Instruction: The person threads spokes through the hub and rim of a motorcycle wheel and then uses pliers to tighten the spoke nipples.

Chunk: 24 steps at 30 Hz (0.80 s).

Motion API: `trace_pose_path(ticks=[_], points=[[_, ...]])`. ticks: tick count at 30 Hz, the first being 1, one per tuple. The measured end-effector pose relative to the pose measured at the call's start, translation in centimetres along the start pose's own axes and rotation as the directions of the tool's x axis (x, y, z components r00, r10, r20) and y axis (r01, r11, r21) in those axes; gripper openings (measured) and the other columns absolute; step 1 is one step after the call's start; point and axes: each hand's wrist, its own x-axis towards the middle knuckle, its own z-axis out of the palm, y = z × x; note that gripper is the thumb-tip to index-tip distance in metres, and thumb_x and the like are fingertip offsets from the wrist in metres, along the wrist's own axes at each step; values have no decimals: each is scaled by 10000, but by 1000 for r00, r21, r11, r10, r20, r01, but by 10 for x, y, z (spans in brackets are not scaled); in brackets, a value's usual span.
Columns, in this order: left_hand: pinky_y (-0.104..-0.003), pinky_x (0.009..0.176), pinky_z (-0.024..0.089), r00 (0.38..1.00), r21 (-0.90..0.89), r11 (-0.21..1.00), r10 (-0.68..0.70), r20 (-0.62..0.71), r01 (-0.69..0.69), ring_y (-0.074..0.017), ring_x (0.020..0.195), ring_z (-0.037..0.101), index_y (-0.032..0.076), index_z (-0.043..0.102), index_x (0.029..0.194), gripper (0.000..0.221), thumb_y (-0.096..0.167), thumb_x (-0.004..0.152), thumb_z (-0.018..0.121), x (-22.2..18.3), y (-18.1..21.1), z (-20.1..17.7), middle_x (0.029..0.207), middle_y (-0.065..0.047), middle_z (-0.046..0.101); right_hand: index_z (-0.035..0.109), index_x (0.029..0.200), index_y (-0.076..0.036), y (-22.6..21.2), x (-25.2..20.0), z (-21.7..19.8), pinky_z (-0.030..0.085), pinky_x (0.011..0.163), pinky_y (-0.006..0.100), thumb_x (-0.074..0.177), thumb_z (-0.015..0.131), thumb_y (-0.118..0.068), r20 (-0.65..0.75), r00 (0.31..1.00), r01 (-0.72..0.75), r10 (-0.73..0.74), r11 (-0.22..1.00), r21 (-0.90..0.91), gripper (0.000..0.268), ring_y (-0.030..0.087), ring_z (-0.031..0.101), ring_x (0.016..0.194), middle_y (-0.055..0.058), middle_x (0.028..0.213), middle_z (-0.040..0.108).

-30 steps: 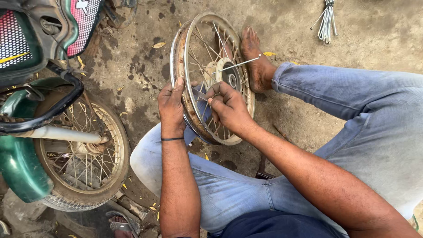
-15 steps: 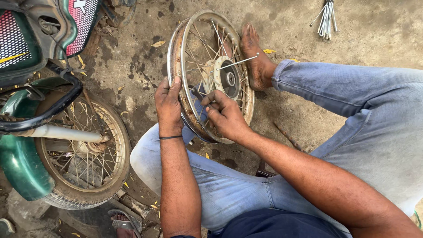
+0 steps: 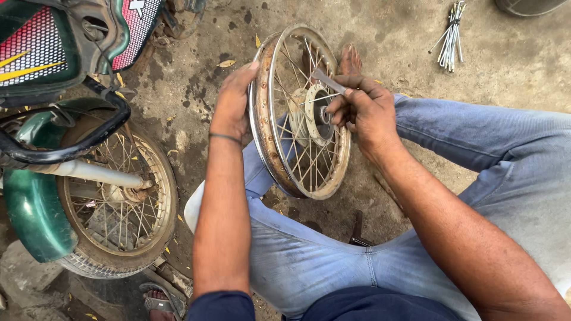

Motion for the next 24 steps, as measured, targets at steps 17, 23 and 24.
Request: trace_pose_path(ticks=[17, 23, 24], points=[[-310, 633, 615, 998, -167, 984, 67, 23, -62, -181, 700, 722, -9, 682, 1031, 258, 244, 984, 690, -29, -32, 30, 858, -132, 751, 653, 1146, 28, -24, 12, -4, 495, 467, 259, 1023, 554, -12, -17, 1000, 26, -25, 999, 44, 162, 159, 677, 607, 144, 814, 721], [-306, 658, 604, 1000, -140, 990, 15, -22, -18, -162, 730, 724, -35, 705, 1122, 321, 263, 1014, 655, -45, -55, 21, 902, -112, 767, 694, 1093, 24, -9, 17, -6, 521, 547, 256, 1003, 585, -16, 118, 985, -107, 125, 984, -145, 147, 152, 653, 605, 118, 780, 714], [-308, 654, 605, 998, -116, 993, 3, -55, -9, -161, 725, 716, -45, 710, 1120, 320, 256, 1028, 653, -47, -60, 18, 902, -105, 758, 697, 1077, 22, -3, 16, -3, 534, 562, 262, 1005, 579, -20, 126, 982, -114, 137, 978, -173, 145, 154, 650, 605, 116, 771, 709]])
